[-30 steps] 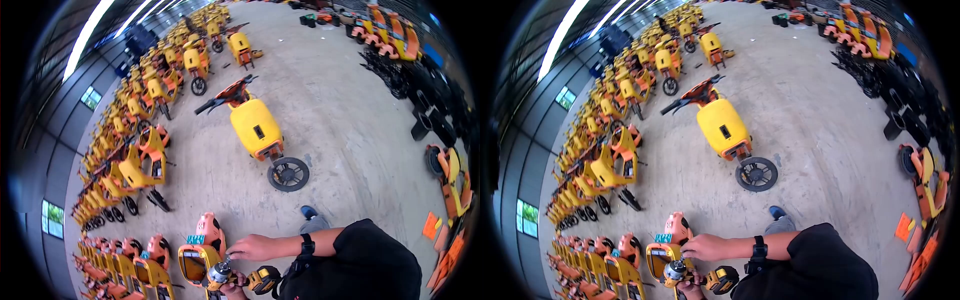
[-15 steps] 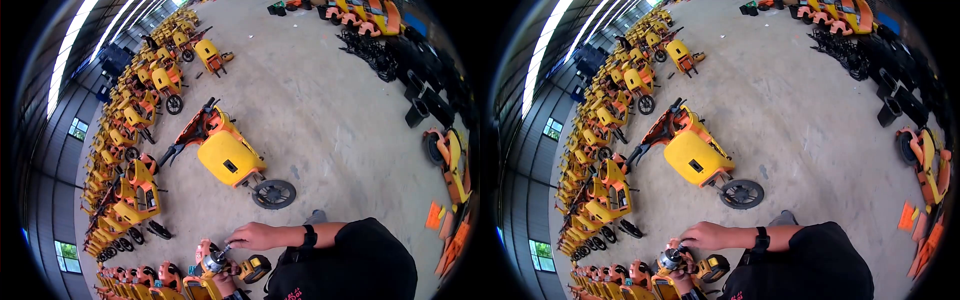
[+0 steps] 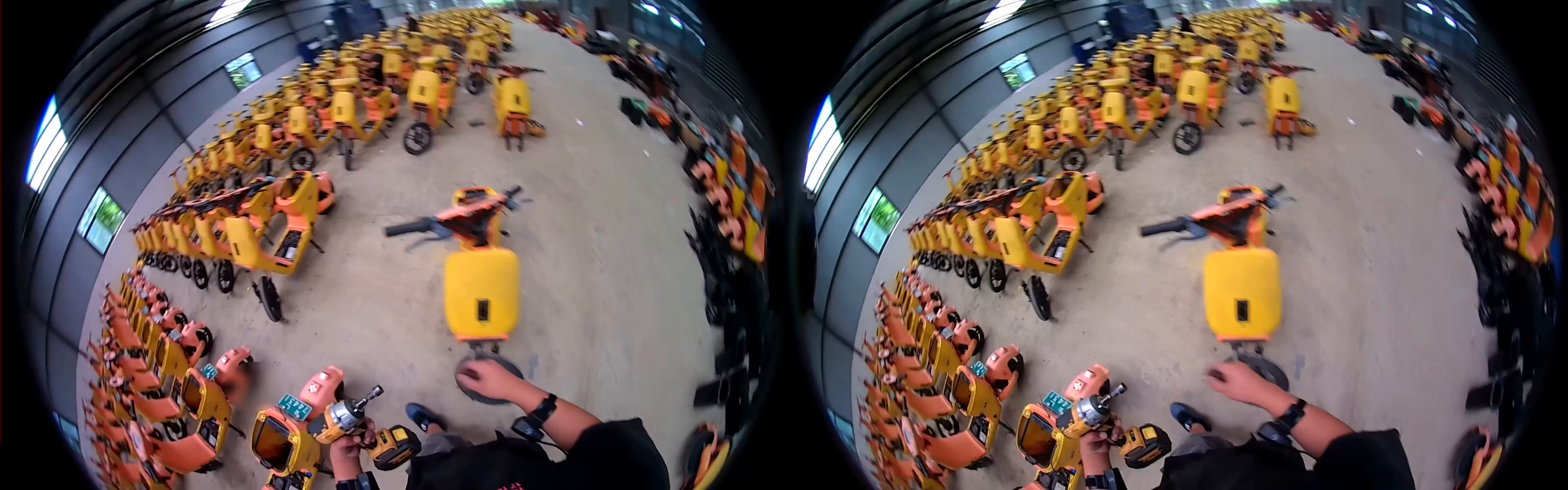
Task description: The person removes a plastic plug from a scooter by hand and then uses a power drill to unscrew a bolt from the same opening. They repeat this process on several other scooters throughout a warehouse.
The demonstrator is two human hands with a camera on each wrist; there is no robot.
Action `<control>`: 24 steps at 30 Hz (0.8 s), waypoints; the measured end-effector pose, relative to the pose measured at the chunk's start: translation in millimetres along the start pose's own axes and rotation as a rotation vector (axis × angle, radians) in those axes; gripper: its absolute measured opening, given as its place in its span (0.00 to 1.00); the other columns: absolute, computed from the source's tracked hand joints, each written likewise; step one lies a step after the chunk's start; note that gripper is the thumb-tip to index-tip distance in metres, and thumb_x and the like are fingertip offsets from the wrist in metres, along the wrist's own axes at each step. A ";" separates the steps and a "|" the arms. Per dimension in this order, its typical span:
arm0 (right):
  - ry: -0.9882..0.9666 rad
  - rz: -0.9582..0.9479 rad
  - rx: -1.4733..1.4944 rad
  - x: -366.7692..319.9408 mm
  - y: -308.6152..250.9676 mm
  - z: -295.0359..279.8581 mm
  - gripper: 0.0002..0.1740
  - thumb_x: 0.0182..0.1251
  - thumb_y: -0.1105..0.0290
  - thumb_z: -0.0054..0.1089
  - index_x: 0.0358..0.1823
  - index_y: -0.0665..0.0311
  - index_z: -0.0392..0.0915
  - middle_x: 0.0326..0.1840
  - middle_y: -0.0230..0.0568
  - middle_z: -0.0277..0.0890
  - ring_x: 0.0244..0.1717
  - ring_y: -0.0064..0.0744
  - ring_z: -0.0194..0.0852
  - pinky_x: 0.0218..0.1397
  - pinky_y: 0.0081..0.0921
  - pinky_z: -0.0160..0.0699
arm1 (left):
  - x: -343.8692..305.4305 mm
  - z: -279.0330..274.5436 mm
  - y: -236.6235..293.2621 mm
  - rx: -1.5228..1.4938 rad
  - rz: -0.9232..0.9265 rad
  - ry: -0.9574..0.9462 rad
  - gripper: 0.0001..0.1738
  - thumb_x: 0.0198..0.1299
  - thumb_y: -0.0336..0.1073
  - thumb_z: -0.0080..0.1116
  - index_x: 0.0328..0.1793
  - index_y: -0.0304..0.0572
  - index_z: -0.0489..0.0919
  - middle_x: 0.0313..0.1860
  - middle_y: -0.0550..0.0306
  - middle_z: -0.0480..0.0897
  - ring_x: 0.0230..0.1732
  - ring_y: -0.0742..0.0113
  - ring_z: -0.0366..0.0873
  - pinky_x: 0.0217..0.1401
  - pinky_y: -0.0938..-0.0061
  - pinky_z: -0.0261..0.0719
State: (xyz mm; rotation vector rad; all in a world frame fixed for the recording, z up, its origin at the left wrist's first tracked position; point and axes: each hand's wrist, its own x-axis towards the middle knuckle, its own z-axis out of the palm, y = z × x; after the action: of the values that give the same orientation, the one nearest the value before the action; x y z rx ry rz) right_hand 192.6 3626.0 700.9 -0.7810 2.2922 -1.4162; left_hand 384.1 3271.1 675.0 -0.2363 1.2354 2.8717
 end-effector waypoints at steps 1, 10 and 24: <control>-0.098 0.126 -0.176 10.4 51.7 14.0 0.16 0.65 0.59 0.61 0.41 0.67 0.78 0.33 0.50 0.81 0.34 0.48 0.81 0.39 0.36 0.79 | 10.0 -21.0 5.5 -0.036 0.010 0.038 0.36 0.35 0.30 0.63 0.58 0.33 0.73 0.43 0.40 0.80 0.26 0.60 0.74 0.34 0.67 0.73; -0.872 0.825 -0.523 -163.8 306.6 27.6 0.15 0.65 0.58 0.56 0.42 0.60 0.84 0.40 0.46 0.83 0.42 0.42 0.82 0.45 0.40 0.79 | 86.9 -142.0 142.8 -0.073 0.162 0.287 0.31 0.37 0.31 0.60 0.55 0.28 0.74 0.40 0.46 0.81 0.29 0.61 0.75 0.39 0.68 0.77; 0.202 0.942 0.836 419.4 261.1 182.3 0.16 0.75 0.61 0.47 0.42 0.68 0.78 0.33 0.43 0.81 0.29 0.34 0.81 0.31 0.35 0.80 | 291.9 -269.5 288.3 0.011 0.255 0.400 0.31 0.40 0.31 0.59 0.56 0.33 0.72 0.43 0.46 0.78 0.28 0.61 0.78 0.34 0.65 0.79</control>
State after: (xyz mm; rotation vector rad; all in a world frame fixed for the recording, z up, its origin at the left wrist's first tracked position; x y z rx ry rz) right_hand -113.1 3333.6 387.3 0.6269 1.5016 -1.6980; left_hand 113.3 2862.1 659.2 -0.7351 1.4298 3.1366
